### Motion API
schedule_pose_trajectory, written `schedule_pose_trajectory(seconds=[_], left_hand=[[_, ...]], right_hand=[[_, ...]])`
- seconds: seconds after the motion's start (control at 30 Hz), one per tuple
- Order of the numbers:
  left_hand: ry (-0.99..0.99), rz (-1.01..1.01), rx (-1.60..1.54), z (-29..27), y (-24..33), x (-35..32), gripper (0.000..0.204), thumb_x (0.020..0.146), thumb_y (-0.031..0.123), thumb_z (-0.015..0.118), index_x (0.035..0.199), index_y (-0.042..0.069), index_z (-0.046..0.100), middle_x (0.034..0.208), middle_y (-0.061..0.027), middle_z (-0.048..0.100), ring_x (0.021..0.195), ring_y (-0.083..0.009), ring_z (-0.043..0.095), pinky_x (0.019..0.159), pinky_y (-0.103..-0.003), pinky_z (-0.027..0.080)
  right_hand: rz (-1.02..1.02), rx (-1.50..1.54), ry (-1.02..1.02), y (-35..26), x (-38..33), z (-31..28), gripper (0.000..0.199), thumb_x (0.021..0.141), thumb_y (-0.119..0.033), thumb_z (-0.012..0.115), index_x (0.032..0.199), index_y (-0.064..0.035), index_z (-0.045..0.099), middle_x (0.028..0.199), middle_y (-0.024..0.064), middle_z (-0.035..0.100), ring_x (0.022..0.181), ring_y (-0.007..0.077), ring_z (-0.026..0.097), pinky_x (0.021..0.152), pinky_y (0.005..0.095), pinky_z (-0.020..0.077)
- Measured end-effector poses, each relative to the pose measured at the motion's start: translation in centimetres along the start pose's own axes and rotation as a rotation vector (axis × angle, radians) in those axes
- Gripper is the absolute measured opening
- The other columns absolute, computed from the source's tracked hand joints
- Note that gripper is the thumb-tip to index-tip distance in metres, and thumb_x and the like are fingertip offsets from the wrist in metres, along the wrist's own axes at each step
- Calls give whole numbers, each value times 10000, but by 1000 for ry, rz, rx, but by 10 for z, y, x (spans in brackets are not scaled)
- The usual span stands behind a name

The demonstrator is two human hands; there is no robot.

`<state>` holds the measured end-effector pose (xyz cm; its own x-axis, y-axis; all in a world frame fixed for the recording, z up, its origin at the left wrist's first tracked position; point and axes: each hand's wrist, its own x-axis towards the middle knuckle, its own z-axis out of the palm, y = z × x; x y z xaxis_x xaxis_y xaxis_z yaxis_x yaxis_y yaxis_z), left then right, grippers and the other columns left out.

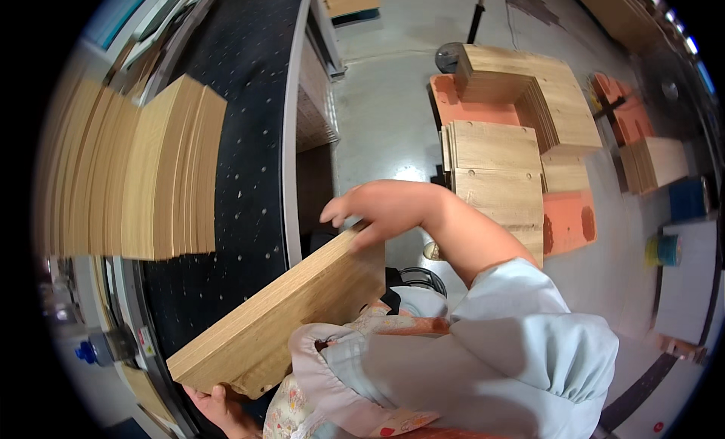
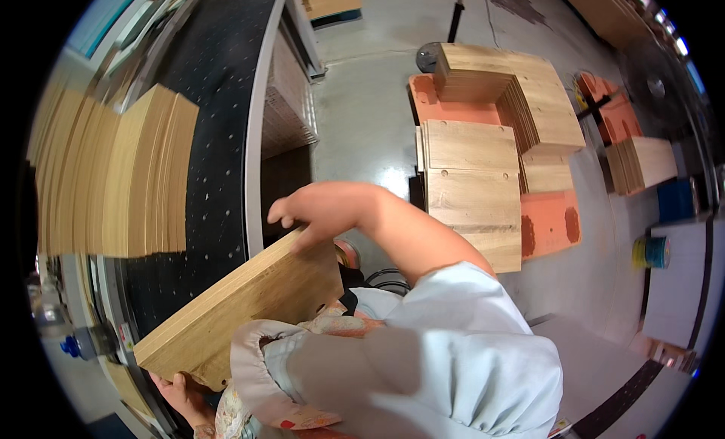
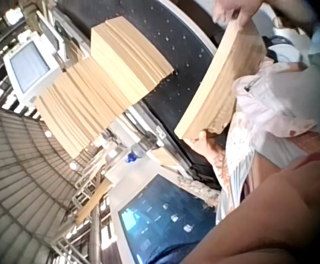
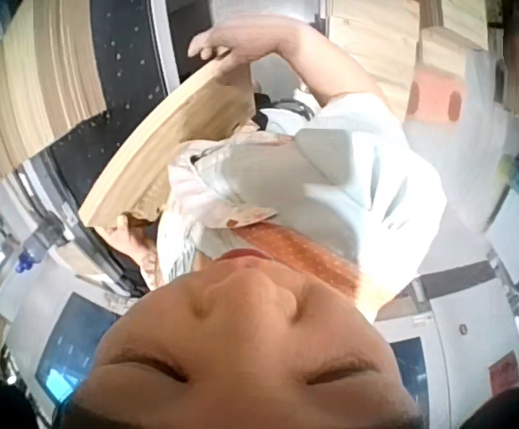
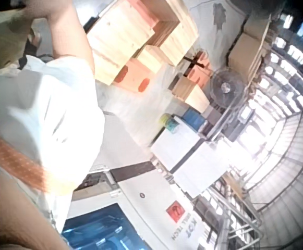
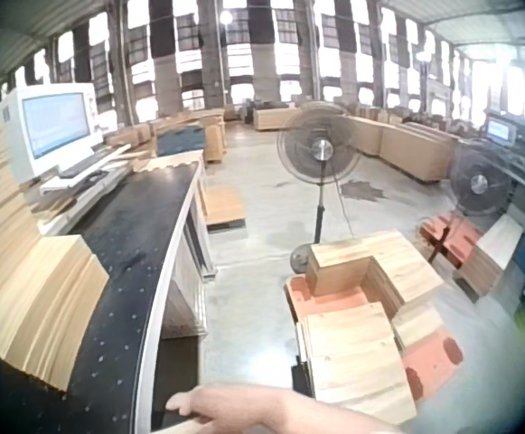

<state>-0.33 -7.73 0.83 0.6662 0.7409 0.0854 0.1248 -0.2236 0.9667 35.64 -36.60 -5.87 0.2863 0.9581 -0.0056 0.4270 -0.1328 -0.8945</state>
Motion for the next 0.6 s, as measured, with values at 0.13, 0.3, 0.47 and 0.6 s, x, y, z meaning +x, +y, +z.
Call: schedule_pose_trajectory(seconds=[0.13,0.3,0.47,0.6], left_hand=[[-81,41,48,-1,7,23,921,688,300,793,1381,-13,272,1233,-116,487,1117,-225,488,960,-342,378],[-217,168,104,19,21,63,874,705,244,769,1378,-32,284,1265,-124,476,1157,-229,462,990,-339,350],[-371,290,92,84,63,115,578,858,77,585,1362,-39,326,1355,-135,432,1247,-220,406,1052,-349,290],[-340,511,145,191,83,118,429,903,67,494,1311,-11,385,1264,-176,502,1180,-246,477,1010,-360,361]], right_hand=[[-70,-500,-117,-20,13,28,579,695,-451,721,1016,-5,540,967,151,616,944,327,577,840,423,447],[-22,-292,133,-8,-6,34,530,696,-483,708,946,-50,534,897,128,604,895,325,585,762,418,477],[39,-150,525,19,-54,36,546,658,-505,724,937,-71,545,894,122,619,847,341,602,711,429,479],[358,69,739,50,-95,38,575,656,-481,742,1017,-66,576,950,133,632,888,323,609,747,395,486]])
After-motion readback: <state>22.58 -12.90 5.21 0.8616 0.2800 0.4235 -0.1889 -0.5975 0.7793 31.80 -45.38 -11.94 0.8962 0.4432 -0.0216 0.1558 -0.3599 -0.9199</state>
